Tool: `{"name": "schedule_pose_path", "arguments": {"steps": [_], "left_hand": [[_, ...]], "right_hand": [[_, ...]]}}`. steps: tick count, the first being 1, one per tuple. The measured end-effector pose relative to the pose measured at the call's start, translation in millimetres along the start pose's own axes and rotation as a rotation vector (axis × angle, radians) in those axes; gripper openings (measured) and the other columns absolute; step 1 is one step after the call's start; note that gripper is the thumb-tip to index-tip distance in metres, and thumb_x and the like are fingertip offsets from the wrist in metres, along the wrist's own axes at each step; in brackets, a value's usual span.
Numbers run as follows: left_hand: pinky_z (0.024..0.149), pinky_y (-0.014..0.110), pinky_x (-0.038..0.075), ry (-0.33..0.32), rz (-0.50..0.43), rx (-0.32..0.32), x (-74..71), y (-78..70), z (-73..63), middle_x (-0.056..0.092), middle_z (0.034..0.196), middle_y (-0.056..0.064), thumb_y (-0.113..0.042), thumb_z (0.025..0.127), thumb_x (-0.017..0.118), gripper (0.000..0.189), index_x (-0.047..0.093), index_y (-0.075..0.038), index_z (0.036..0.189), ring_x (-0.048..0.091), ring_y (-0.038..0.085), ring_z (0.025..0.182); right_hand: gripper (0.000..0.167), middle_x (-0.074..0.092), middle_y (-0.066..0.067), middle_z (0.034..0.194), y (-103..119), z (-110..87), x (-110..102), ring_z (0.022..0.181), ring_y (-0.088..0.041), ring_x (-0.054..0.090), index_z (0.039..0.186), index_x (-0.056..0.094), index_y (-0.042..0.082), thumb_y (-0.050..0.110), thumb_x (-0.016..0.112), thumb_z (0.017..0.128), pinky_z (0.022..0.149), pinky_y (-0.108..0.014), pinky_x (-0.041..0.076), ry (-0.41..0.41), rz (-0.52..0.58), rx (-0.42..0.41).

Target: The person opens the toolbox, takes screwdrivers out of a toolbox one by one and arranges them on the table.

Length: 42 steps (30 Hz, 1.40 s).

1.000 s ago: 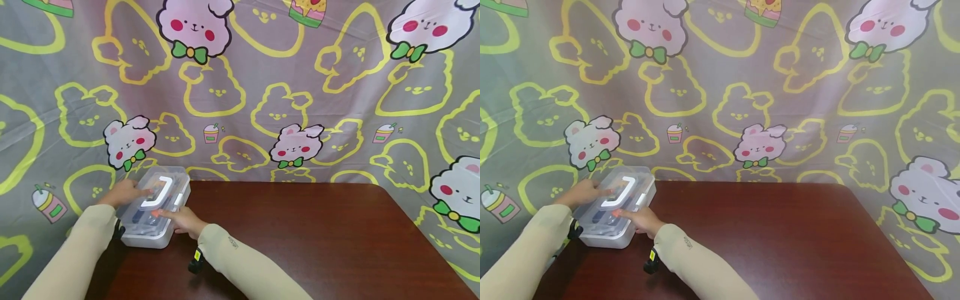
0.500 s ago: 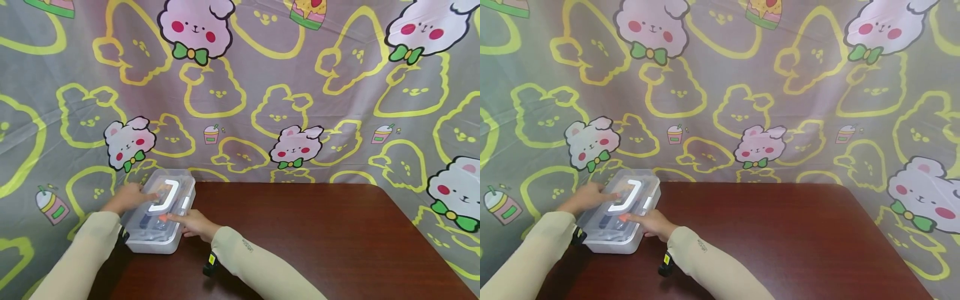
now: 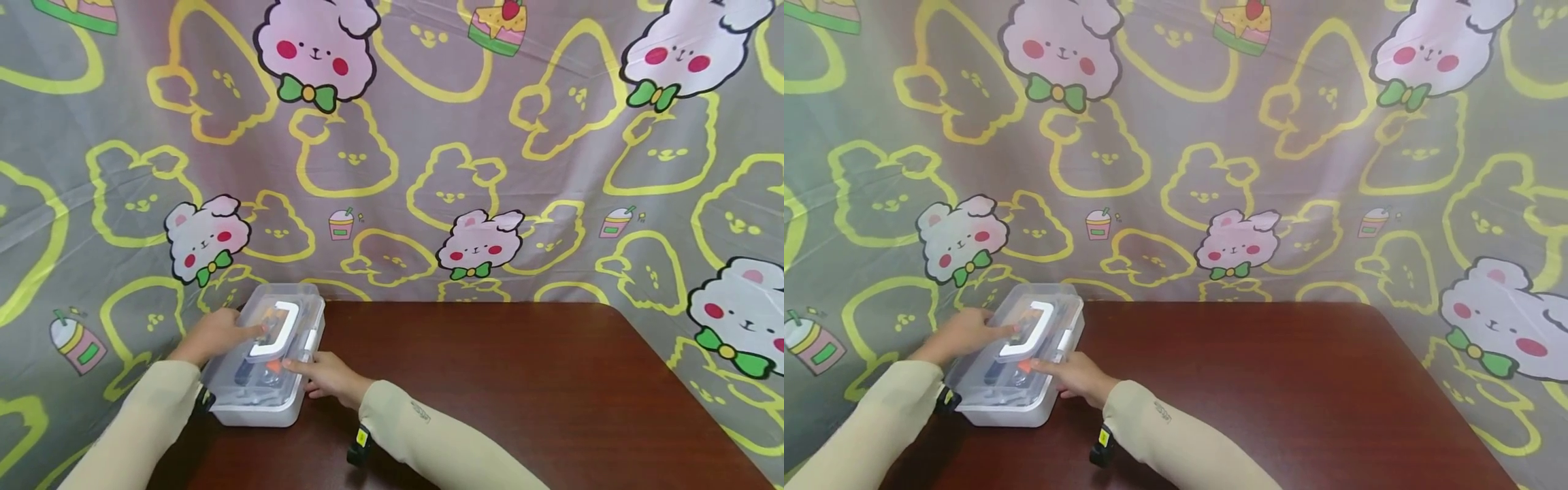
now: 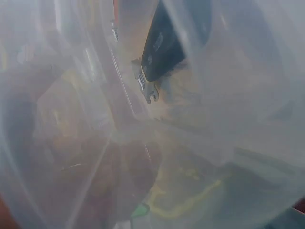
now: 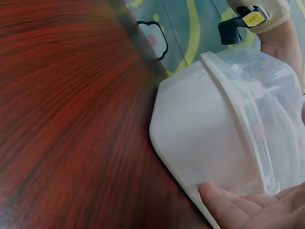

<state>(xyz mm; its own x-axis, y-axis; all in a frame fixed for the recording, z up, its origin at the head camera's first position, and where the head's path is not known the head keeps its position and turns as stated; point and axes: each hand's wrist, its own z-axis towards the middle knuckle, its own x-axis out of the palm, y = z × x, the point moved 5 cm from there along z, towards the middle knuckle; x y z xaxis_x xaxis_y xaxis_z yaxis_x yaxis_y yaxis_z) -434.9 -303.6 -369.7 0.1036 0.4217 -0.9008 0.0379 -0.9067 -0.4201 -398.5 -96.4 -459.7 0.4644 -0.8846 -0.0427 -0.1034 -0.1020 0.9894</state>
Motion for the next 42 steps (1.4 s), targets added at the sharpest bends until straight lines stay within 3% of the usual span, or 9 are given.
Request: {"name": "schedule_pose_path", "arguments": {"steps": [23, 29, 36, 42], "left_hand": [[0.063, 0.044, 0.052, -0.029, 0.02, 0.05, 21.8, -34.8, -20.3, 0.066, 0.09, 0.013, -0.058, 0.082, 0.07, 0.077, 0.058, 0.011, 0.116, 0.06, 0.025, 0.073], [0.061, 0.04, 0.052, -0.034, -0.012, 0.046, 24.2, -45.6, -27.5, 0.064, 0.087, 0.008, -0.059, 0.081, 0.071, 0.078, 0.058, 0.008, 0.119, 0.06, 0.022, 0.071], [0.058, 0.037, 0.05, -0.058, 0.014, 0.063, 31.0, -56.0, -33.7, 0.062, 0.082, 0.006, -0.056, 0.082, 0.072, 0.07, 0.061, 0.005, 0.115, 0.059, 0.02, 0.068], [0.055, 0.035, 0.049, -0.082, 0.045, 0.095, 36.3, -63.6, -34.0, 0.061, 0.077, 0.004, -0.055, 0.08, 0.073, 0.068, 0.063, 0.003, 0.114, 0.058, 0.018, 0.064]], "right_hand": [[0.052, 0.068, -0.002, 0.104, -8.9, -38.2, -23.6, 0.088, -0.025, 0.068, 0.127, 0.059, 0.008, 0.045, 0.067, 0.091, 0.077, -0.048, 0.054, 0.02, 0.01, -0.008], [0.05, 0.069, -0.003, 0.103, -5.3, -49.0, -29.7, 0.086, -0.026, 0.068, 0.126, 0.059, 0.004, 0.041, 0.067, 0.092, 0.077, -0.048, 0.055, 0.007, 0.009, -0.024], [0.05, 0.069, -0.005, 0.101, -6.8, -59.4, -37.3, 0.084, -0.026, 0.068, 0.125, 0.058, 0.001, 0.038, 0.067, 0.092, 0.075, -0.047, 0.055, -0.015, -0.005, -0.025], [0.06, 0.068, -0.007, 0.106, -12.7, -63.9, -45.3, 0.088, -0.027, 0.068, 0.132, 0.053, -0.001, 0.041, 0.067, 0.092, 0.077, -0.046, 0.055, -0.013, 0.023, -0.019]]}}
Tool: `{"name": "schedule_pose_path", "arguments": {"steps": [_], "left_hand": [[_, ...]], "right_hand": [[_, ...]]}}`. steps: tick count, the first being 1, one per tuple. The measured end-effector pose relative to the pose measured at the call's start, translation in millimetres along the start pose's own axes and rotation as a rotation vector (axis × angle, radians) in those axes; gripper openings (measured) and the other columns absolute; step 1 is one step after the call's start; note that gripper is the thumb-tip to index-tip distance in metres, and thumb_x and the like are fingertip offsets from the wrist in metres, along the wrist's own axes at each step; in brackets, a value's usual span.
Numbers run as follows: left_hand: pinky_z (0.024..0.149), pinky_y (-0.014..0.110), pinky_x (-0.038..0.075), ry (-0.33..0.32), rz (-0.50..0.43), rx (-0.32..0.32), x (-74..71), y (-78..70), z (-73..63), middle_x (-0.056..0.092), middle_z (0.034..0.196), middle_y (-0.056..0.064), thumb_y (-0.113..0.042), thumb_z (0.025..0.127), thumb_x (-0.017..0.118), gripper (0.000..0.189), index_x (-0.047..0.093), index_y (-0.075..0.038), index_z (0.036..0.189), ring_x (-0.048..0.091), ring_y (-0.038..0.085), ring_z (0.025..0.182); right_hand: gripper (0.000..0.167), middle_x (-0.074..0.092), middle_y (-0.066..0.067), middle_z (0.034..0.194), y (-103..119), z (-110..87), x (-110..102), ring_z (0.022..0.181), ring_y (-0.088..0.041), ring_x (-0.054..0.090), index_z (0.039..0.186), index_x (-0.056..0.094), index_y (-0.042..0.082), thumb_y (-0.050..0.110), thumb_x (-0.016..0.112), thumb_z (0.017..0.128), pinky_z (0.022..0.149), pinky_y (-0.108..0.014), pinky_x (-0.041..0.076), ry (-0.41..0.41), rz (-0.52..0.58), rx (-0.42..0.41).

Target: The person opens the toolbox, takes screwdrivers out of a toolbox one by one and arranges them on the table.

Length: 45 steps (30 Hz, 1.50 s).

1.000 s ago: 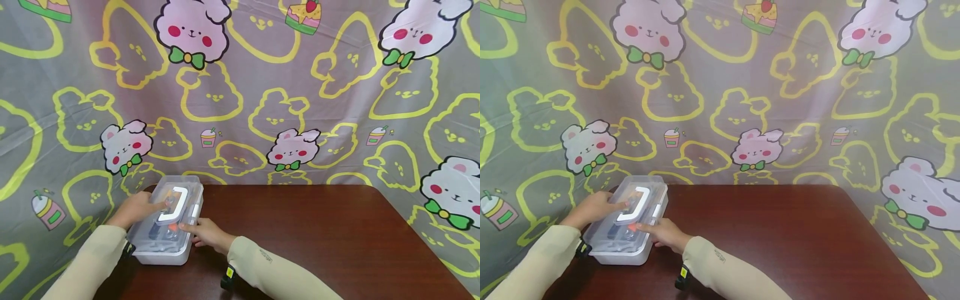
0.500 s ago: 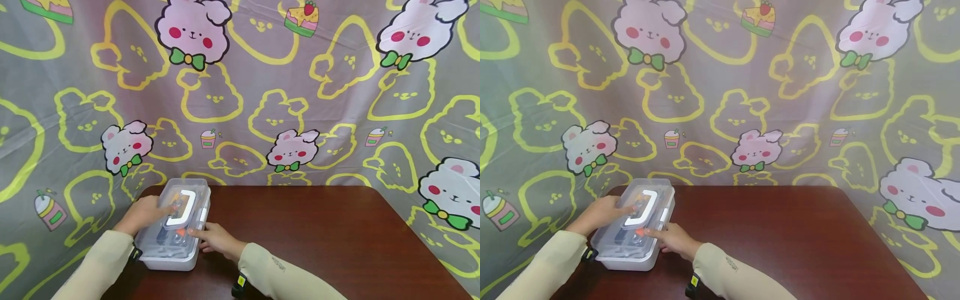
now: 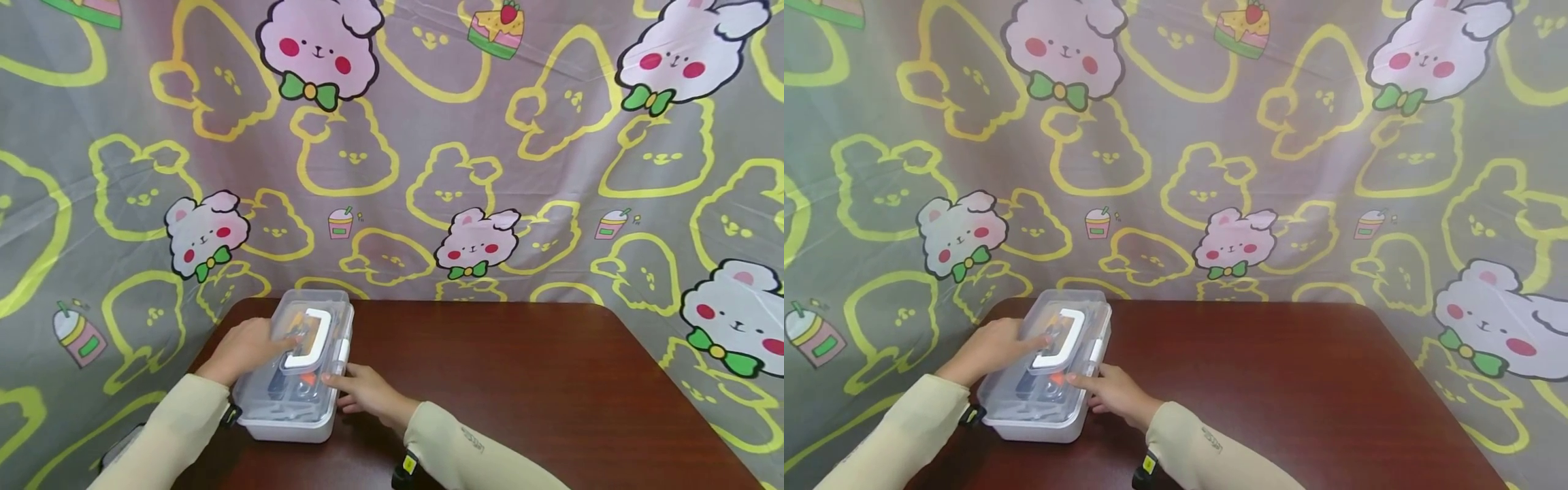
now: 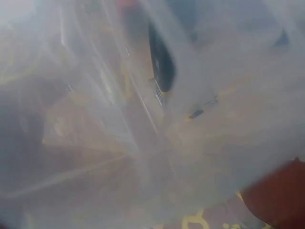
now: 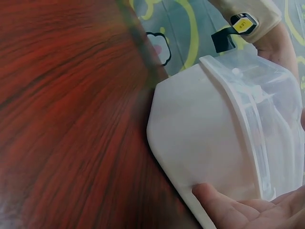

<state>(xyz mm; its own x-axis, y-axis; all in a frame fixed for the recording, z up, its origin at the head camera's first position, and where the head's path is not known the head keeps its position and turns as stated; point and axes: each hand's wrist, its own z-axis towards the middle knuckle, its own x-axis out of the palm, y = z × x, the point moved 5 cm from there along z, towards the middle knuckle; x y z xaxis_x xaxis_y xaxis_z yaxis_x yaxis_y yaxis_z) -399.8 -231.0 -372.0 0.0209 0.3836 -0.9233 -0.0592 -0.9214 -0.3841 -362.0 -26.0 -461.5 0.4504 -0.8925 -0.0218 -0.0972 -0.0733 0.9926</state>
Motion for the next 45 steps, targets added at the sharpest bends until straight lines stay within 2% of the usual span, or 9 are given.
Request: {"name": "schedule_pose_path", "arguments": {"steps": [4, 11, 20, 26, 36, 45], "left_hand": [[0.054, 0.035, 0.048, -0.006, 0.022, 0.012, 2.5, -4.7, 0.7, 0.059, 0.075, 0.004, -0.058, 0.079, 0.073, 0.071, 0.063, 0.003, 0.113, 0.057, 0.018, 0.063], [0.058, 0.036, 0.05, 0.008, 0.031, 0.018, 7.5, -14.8, -3.2, 0.06, 0.082, 0.004, -0.066, 0.075, 0.072, 0.082, 0.062, 0.002, 0.119, 0.057, 0.018, 0.068], [0.053, 0.032, 0.046, 0.001, 0.035, 0.03, 10.7, -31.8, -10.3, 0.056, 0.076, 0.004, -0.067, 0.074, 0.072, 0.08, 0.063, 0.002, 0.114, 0.055, 0.018, 0.063], [0.053, 0.032, 0.047, 0.002, 0.026, 0.057, 13.6, -40.5, -11.7, 0.056, 0.075, 0.003, -0.06, 0.077, 0.074, 0.073, 0.062, 0.001, 0.116, 0.055, 0.017, 0.063], [0.057, 0.035, 0.05, 0.023, 0.03, 0.063, 33.2, -50.8, -19.0, 0.058, 0.081, 0.004, -0.067, 0.074, 0.072, 0.081, 0.063, 0.001, 0.116, 0.056, 0.017, 0.065], [0.058, 0.037, 0.051, -0.038, 0.093, 0.096, 24.6, -54.8, -18.9, 0.057, 0.083, 0.006, -0.069, 0.077, 0.068, 0.083, 0.062, 0.003, 0.119, 0.055, 0.019, 0.068]], "right_hand": [[0.065, 0.068, -0.008, 0.109, -1.5, -4.6, -5.0, 0.09, -0.028, 0.068, 0.135, 0.049, -0.003, 0.043, 0.066, 0.092, 0.079, -0.046, 0.055, 0.009, -0.005, -0.002], [0.06, 0.068, -0.011, 0.109, -3.5, -16.0, -14.3, 0.09, -0.031, 0.068, 0.137, 0.049, -0.002, 0.037, 0.065, 0.094, 0.079, -0.048, 0.054, -0.008, -0.009, 0.007], [0.061, 0.066, -0.015, 0.114, -6.7, -25.0, -28.2, 0.092, -0.033, 0.067, 0.142, 0.043, -0.005, 0.034, 0.06, 0.098, 0.08, -0.05, 0.053, 0.003, -0.006, 0.006], [0.06, 0.066, -0.017, 0.113, -6.3, -31.9, -32.7, 0.091, -0.034, 0.067, 0.142, 0.042, -0.005, 0.033, 0.06, 0.098, 0.08, -0.05, 0.054, 0.0, 0.008, -0.006], [0.067, 0.065, -0.017, 0.114, -16.3, -55.5, -42.5, 0.091, -0.032, 0.067, 0.143, 0.038, -0.009, 0.035, 0.061, 0.097, 0.077, -0.048, 0.055, -0.002, 0.004, 0.01], [0.069, 0.064, -0.018, 0.116, -10.3, -51.8, -45.3, 0.092, -0.032, 0.067, 0.144, 0.037, -0.007, 0.036, 0.061, 0.097, 0.078, -0.048, 0.054, 0.002, -0.006, -0.042]]}}
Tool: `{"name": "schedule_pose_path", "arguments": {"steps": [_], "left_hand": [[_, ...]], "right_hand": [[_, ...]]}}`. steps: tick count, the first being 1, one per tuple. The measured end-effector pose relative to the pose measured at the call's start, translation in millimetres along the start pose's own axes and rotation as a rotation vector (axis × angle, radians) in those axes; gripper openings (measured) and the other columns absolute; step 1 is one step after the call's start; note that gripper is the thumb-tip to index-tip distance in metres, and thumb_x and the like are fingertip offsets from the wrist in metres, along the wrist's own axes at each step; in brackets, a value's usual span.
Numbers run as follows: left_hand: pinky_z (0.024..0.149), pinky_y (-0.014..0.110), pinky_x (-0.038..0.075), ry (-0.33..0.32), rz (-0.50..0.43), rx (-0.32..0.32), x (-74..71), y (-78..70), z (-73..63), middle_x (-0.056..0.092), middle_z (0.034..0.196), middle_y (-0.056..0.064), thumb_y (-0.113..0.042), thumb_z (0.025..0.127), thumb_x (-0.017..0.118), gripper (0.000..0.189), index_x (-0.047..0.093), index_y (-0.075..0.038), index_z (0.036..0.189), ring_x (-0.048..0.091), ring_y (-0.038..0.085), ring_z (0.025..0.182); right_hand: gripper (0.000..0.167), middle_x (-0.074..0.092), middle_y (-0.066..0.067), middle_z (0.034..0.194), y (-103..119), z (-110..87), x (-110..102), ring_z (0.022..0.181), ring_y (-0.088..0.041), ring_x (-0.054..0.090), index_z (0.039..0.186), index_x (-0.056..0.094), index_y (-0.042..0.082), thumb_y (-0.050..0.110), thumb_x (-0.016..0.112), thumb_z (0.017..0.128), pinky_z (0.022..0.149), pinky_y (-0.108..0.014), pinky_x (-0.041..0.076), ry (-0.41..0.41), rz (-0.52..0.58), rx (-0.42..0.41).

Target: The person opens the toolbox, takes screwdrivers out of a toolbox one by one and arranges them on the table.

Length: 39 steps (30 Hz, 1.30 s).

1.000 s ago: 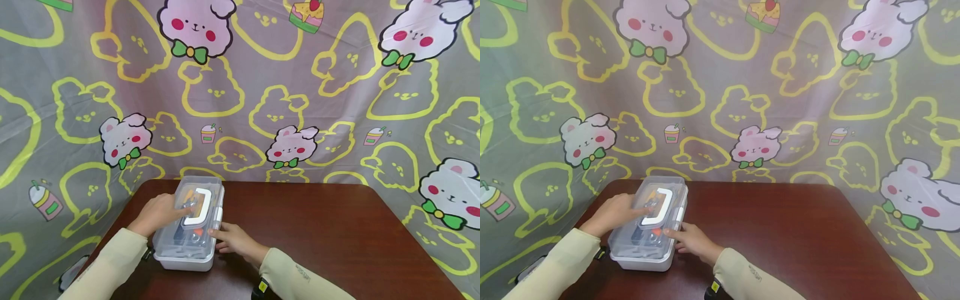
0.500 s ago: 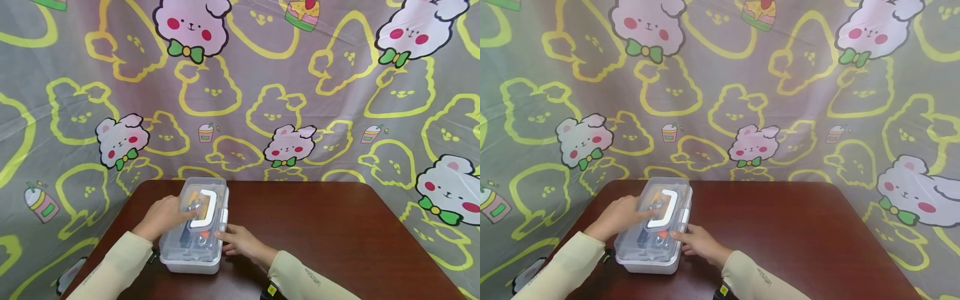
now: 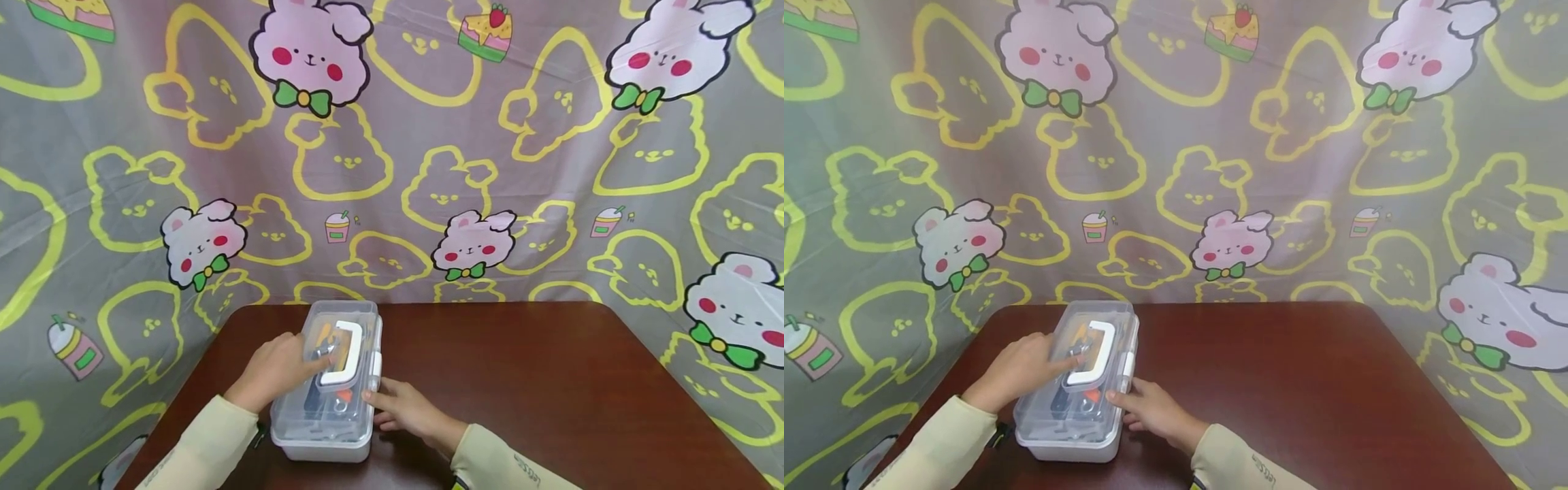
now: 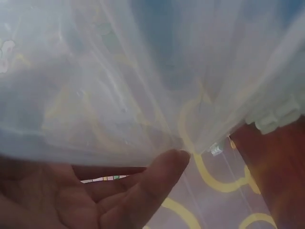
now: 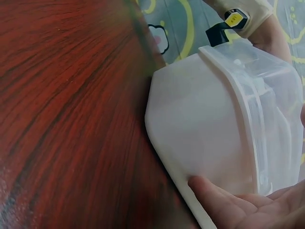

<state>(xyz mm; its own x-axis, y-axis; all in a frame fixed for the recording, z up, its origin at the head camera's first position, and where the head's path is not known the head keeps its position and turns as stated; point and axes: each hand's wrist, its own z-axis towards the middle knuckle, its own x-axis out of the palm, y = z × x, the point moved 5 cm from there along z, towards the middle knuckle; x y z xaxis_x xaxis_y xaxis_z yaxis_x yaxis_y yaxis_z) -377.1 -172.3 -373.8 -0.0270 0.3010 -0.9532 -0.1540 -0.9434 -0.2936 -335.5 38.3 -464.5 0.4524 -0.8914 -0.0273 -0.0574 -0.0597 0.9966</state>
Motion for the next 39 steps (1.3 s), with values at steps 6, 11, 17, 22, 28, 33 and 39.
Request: {"name": "schedule_pose_path", "arguments": {"steps": [6, 11, 17, 22, 28, 33, 39], "left_hand": [[0.069, 0.047, 0.053, -0.002, 0.078, 0.017, 0.4, 0.8, -1.5, 0.06, 0.096, 0.013, -0.07, 0.079, 0.064, 0.089, 0.059, 0.007, 0.123, 0.057, 0.023, 0.073], [0.083, 0.053, 0.05, -0.046, 0.217, 0.169, -1.6, -10.3, -4.3, 0.058, 0.117, 0.022, -0.063, 0.085, 0.063, 0.08, 0.06, 0.007, 0.125, 0.06, 0.033, 0.095], [0.1, 0.049, 0.042, -0.13, 0.229, 0.638, -6.3, -44.1, -22.2, 0.057, 0.132, 0.016, -0.046, 0.09, 0.067, 0.058, 0.062, -0.002, 0.128, 0.052, 0.032, 0.123], [0.096, 0.037, 0.046, -0.172, 0.164, 0.972, -10.9, -71.4, -43.5, 0.064, 0.118, 0.004, -0.034, 0.09, 0.069, 0.037, 0.069, -0.008, 0.117, 0.058, 0.018, 0.113], [0.095, 0.032, 0.045, -0.119, 0.157, 1.159, -5.7, -93.3, -59.4, 0.065, 0.112, -0.002, -0.033, 0.088, 0.072, 0.033, 0.07, -0.012, 0.113, 0.058, 0.011, 0.108], [0.095, 0.03, 0.044, -0.075, 0.177, 1.212, 2.5, -99.2, -62.1, 0.065, 0.112, -0.005, -0.039, 0.085, 0.075, 0.038, 0.07, -0.015, 0.114, 0.057, 0.01, 0.109], [0.098, 0.032, 0.042, -0.071, 0.258, 1.263, 12.5, -99.3, -64.8, 0.064, 0.114, -0.006, -0.044, 0.079, 0.079, 0.044, 0.071, -0.016, 0.112, 0.056, 0.012, 0.109]], "right_hand": [[0.063, 0.061, -0.019, 0.12, 1.6, 0.9, -5.2, 0.095, -0.032, 0.066, 0.139, 0.042, -0.009, 0.037, 0.058, 0.098, 0.078, -0.05, 0.054, -0.01, -0.074, -0.028], [0.06, 0.06, -0.018, 0.118, -5.8, 13.4, -15.6, 0.097, -0.036, 0.063, 0.133, 0.048, -0.009, 0.041, 0.053, 0.1, 0.074, -0.048, 0.055, -0.083, -0.094, -0.023], [0.057, 0.062, -0.012, 0.102, -14.7, 28.9, -22.9, 0.092, -0.031, 0.063, 0.126, 0.052, -0.008, 0.043, 0.049, 0.101, 0.073, -0.046, 0.055, -0.137, -0.009, 0.001], [0.055, 0.06, -0.014, 0.102, -20.0, 38.2, -28.1, 0.084, -0.024, 0.064, 0.123, 0.049, -0.006, 0.045, 0.05, 0.1, 0.074, -0.046, 0.055, -0.148, 0.109, 0.032], [0.06, 0.057, -0.018, 0.109, -24.2, 46.7, -32.4, 0.087, -0.024, 0.065, 0.126, 0.046, -0.006, 0.046, 0.051, 0.099, 0.077, -0.044, 0.055, -0.137, 0.206, 0.069], [0.066, 0.059, -0.017, 0.116, -27.1, 54.2, -33.3, 0.091, -0.024, 0.066, 0.133, 0.046, -0.006, 0.049, 0.054, 0.097, 0.078, -0.04, 0.055, -0.123, 0.265, 0.097], [0.058, 0.063, -0.013, 0.108, -24.1, 55.7, -33.5, 0.089, -0.022, 0.066, 0.124, 0.057, -0.004, 0.048, 0.056, 0.096, 0.076, -0.037, 0.055, -0.111, 0.266, 0.097]]}}
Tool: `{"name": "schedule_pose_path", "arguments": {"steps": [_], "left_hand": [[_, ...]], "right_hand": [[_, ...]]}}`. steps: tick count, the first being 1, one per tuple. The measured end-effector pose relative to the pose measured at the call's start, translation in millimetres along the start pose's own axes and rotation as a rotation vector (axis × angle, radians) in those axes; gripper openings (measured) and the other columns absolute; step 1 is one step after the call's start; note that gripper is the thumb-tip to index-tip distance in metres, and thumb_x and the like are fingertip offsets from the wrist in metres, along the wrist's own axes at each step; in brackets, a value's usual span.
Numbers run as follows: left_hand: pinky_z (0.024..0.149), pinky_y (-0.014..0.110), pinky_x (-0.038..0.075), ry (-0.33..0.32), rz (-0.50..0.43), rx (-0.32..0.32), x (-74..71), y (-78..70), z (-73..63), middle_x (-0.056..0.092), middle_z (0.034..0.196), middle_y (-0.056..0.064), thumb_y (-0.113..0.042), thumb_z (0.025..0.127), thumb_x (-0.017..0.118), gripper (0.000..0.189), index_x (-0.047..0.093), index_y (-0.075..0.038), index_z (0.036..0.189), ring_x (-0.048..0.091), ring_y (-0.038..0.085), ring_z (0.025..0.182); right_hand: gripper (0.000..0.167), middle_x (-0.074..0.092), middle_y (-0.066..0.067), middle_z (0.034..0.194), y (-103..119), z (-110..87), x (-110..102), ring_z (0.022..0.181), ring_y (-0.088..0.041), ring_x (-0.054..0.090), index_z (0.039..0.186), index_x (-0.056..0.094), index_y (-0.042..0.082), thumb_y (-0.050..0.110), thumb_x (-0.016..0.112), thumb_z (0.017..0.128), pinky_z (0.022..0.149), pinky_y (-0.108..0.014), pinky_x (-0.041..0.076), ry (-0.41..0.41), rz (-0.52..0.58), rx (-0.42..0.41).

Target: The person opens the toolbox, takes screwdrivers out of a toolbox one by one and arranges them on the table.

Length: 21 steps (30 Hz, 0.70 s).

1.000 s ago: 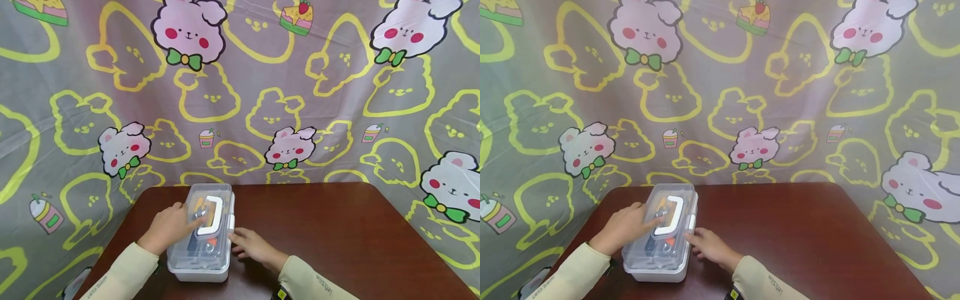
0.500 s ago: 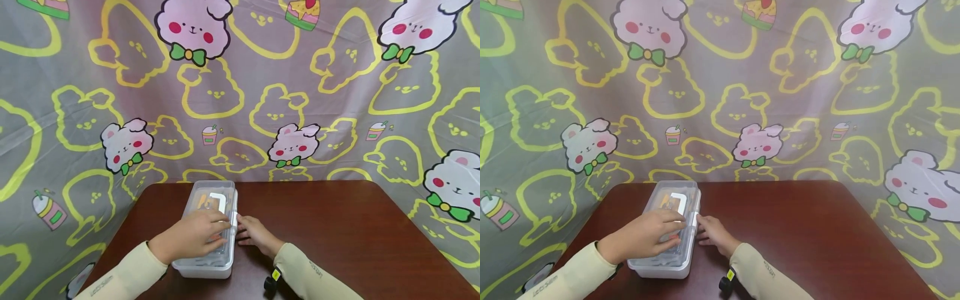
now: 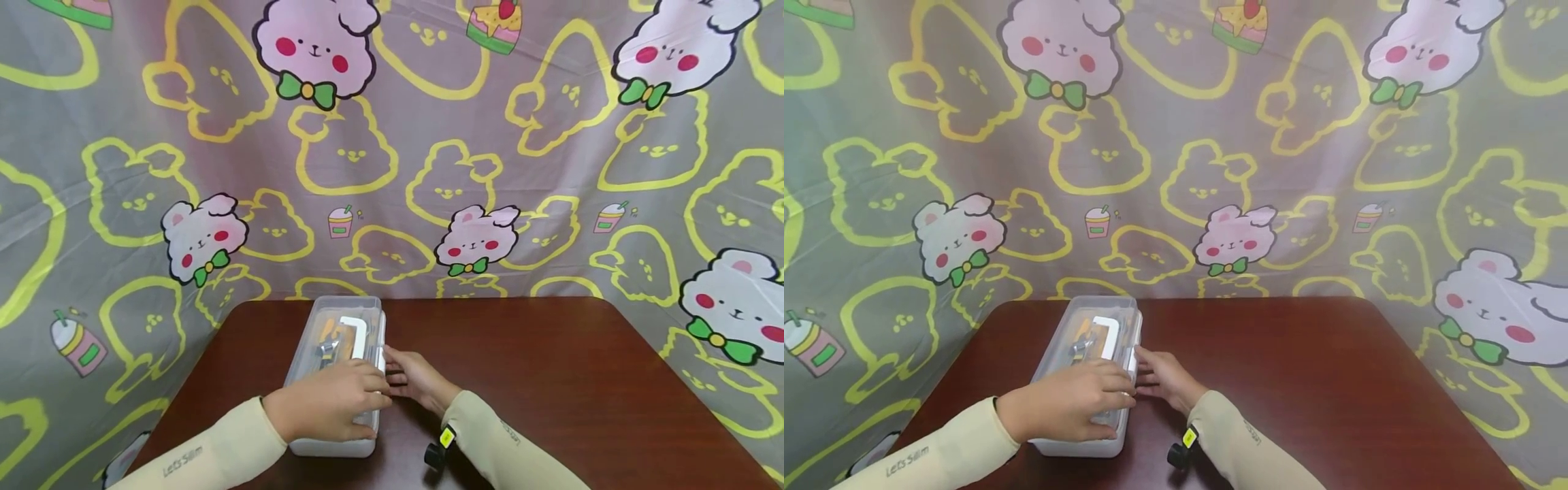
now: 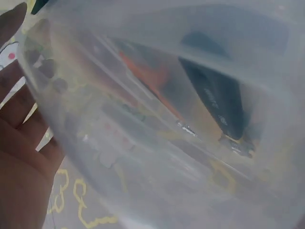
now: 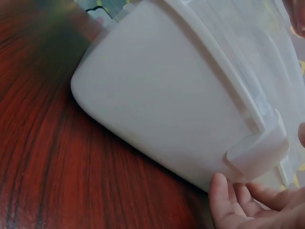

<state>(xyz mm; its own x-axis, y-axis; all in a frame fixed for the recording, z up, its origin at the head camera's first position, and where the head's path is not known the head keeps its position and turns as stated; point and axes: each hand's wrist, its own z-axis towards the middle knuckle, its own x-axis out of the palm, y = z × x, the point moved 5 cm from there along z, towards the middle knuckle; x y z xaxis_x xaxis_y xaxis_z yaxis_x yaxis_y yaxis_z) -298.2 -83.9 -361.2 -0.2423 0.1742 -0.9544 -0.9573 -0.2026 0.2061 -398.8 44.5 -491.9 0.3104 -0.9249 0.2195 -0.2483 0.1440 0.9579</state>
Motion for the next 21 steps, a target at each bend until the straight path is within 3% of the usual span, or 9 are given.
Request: {"name": "schedule_pose_path", "arguments": {"steps": [9, 21], "left_hand": [[0.101, 0.034, 0.04, 0.035, 0.053, 0.035, 8.0, 0.6, -0.5, 0.064, 0.112, -0.005, -0.051, 0.073, 0.081, 0.05, 0.071, -0.016, 0.107, 0.057, 0.015, 0.108], [0.104, 0.036, 0.038, 0.066, 0.099, 0.075, 15.7, 4.2, -3.5, 0.064, 0.104, -0.007, -0.055, 0.068, 0.081, 0.046, 0.071, -0.021, 0.097, 0.055, 0.015, 0.109]], "right_hand": [[0.041, 0.064, -0.01, 0.098, 2.3, -1.2, 1.3, 0.082, -0.021, 0.067, 0.113, 0.056, 0.0, 0.038, 0.056, 0.098, 0.075, -0.037, 0.056, -0.008, 0.021, 0.0], [0.044, 0.061, -0.015, 0.101, -0.1, 1.6, -0.4, 0.079, -0.021, 0.066, 0.114, 0.052, -0.003, 0.033, 0.065, 0.093, 0.076, -0.037, 0.055, -0.037, 0.055, -0.019]]}}
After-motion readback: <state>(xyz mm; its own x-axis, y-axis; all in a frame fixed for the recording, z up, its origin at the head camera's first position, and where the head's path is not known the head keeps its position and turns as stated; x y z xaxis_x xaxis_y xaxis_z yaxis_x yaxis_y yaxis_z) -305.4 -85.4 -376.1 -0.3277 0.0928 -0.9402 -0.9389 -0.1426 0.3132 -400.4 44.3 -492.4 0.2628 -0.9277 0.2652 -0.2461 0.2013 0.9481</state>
